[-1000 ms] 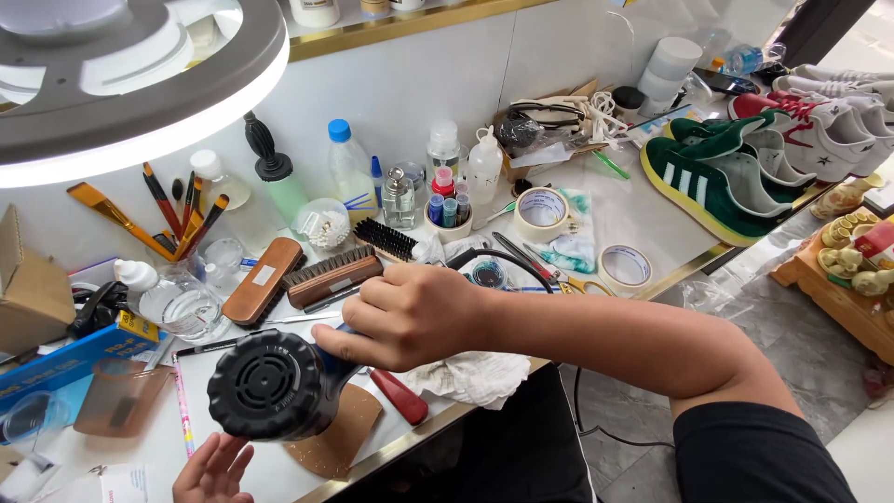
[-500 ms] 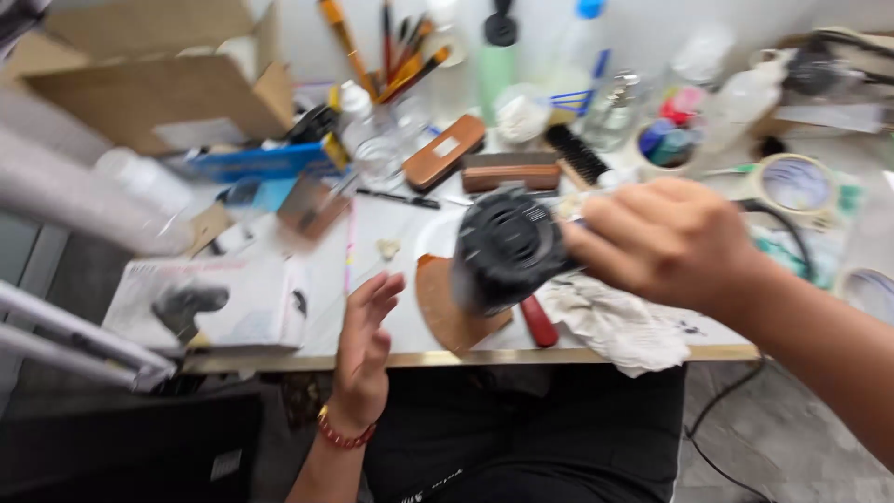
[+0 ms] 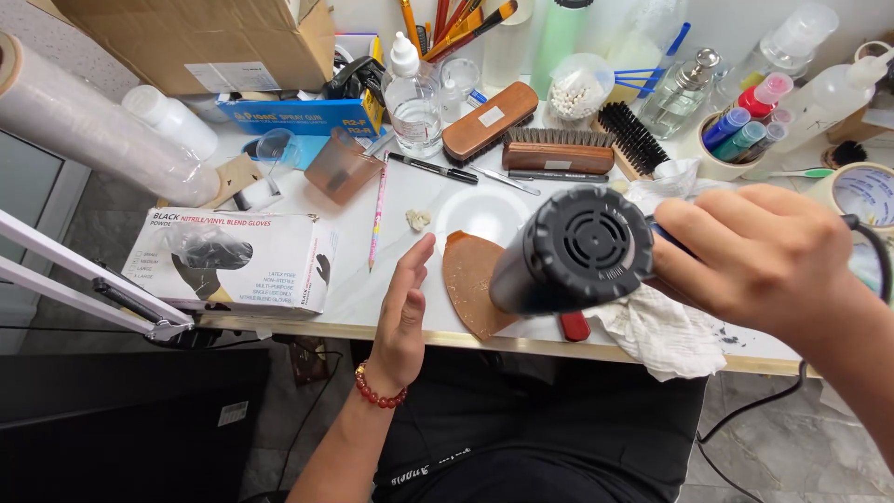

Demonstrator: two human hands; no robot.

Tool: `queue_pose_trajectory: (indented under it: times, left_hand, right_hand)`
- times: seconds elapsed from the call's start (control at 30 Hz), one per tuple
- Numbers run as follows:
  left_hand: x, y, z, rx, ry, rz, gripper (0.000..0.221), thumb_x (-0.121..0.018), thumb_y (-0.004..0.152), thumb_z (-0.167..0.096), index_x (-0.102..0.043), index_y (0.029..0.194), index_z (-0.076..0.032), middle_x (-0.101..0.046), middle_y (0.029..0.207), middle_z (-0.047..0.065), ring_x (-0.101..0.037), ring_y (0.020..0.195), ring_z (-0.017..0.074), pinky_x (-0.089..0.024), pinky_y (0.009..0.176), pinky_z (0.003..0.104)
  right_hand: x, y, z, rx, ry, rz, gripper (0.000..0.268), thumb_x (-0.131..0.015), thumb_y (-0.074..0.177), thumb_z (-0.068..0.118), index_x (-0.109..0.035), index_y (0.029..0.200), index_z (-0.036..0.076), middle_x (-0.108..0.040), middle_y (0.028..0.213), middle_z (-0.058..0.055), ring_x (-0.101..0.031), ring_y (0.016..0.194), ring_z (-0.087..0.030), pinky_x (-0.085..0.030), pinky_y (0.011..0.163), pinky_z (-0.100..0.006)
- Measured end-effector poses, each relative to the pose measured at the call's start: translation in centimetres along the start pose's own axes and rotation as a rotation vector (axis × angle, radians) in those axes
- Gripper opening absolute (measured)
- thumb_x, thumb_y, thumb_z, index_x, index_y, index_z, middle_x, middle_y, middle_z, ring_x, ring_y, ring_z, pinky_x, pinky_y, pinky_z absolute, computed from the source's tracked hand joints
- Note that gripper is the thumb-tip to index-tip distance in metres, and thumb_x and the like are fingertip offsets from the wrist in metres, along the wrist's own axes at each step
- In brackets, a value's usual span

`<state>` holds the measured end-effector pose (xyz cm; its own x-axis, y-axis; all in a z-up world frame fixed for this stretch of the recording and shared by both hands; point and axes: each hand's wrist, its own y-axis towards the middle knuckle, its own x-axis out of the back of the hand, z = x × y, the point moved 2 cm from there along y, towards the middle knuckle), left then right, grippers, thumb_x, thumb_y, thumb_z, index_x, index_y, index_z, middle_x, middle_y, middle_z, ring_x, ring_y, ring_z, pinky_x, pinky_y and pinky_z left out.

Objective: Apply heat to a shoe component using a heat gun and then scrape it with a metal spatula tool.

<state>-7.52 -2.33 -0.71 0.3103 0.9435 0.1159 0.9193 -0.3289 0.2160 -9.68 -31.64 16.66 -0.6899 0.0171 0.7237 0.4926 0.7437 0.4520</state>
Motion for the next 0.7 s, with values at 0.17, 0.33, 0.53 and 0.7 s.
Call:
queue_pose_trajectory:
  times: [0.17,0.33,0.53,0.7]
  left_hand:
    - [0.5,-0.2,0.9,0.015,0.017,-0.024,0.092,-0.023,0.103,-0.072,-0.027,0.16,0.0,-0.033,0.167,0.022,-0.029,0.158,0.0343,-0.024,0.128,0.048]
    - [0.7,-0.5,0.8,0.025,0.021,-0.033,0.094,-0.025,0.102,-0.073,-0.024,0.161,0.001,-0.032,0.167,0.023,-0.029,0.158,0.0352,-0.024,0.128,0.049]
    - [1.1,-0.2,0.9,0.016,0.059,-0.046,0.094,-0.024,0.102,-0.073,-0.031,0.159,0.001,-0.037,0.166,0.022,-0.032,0.158,0.0349,-0.025,0.128,0.049]
    - [1.4,-0.3,0.5,0.022,0.07,-0.055,0.093,-0.024,0.102,-0.073,-0.033,0.157,0.002,-0.038,0.164,0.021,-0.033,0.157,0.0343,-0.027,0.128,0.049]
  right_hand:
    - [0.1,-1.7,-0.2,-0.002,0.046,0.049,0.018,-0.078,0.079,0.027,-0.068,0.08,0.012,-0.066,0.085,0.0,-0.063,0.067,-0.016,-0.046,0.055,-0.031]
    - [0.0,-3.5,-0.2,0.0,0.062,0.16,0.019,-0.08,0.077,0.025,-0.07,0.084,0.01,-0.068,0.09,-0.001,-0.067,0.075,-0.018,-0.049,0.062,-0.033]
    - [-0.1,-3.8,-0.6,0.005,0.092,0.209,0.026,-0.081,0.071,0.024,-0.073,0.089,0.007,-0.07,0.095,-0.004,-0.068,0.079,-0.021,-0.052,0.068,-0.035]
    - [-0.7,-3.8,-1.0,0.002,0.08,0.179,0.027,-0.081,0.07,0.025,-0.074,0.088,0.007,-0.072,0.094,-0.004,-0.069,0.077,-0.02,-0.051,0.067,-0.036]
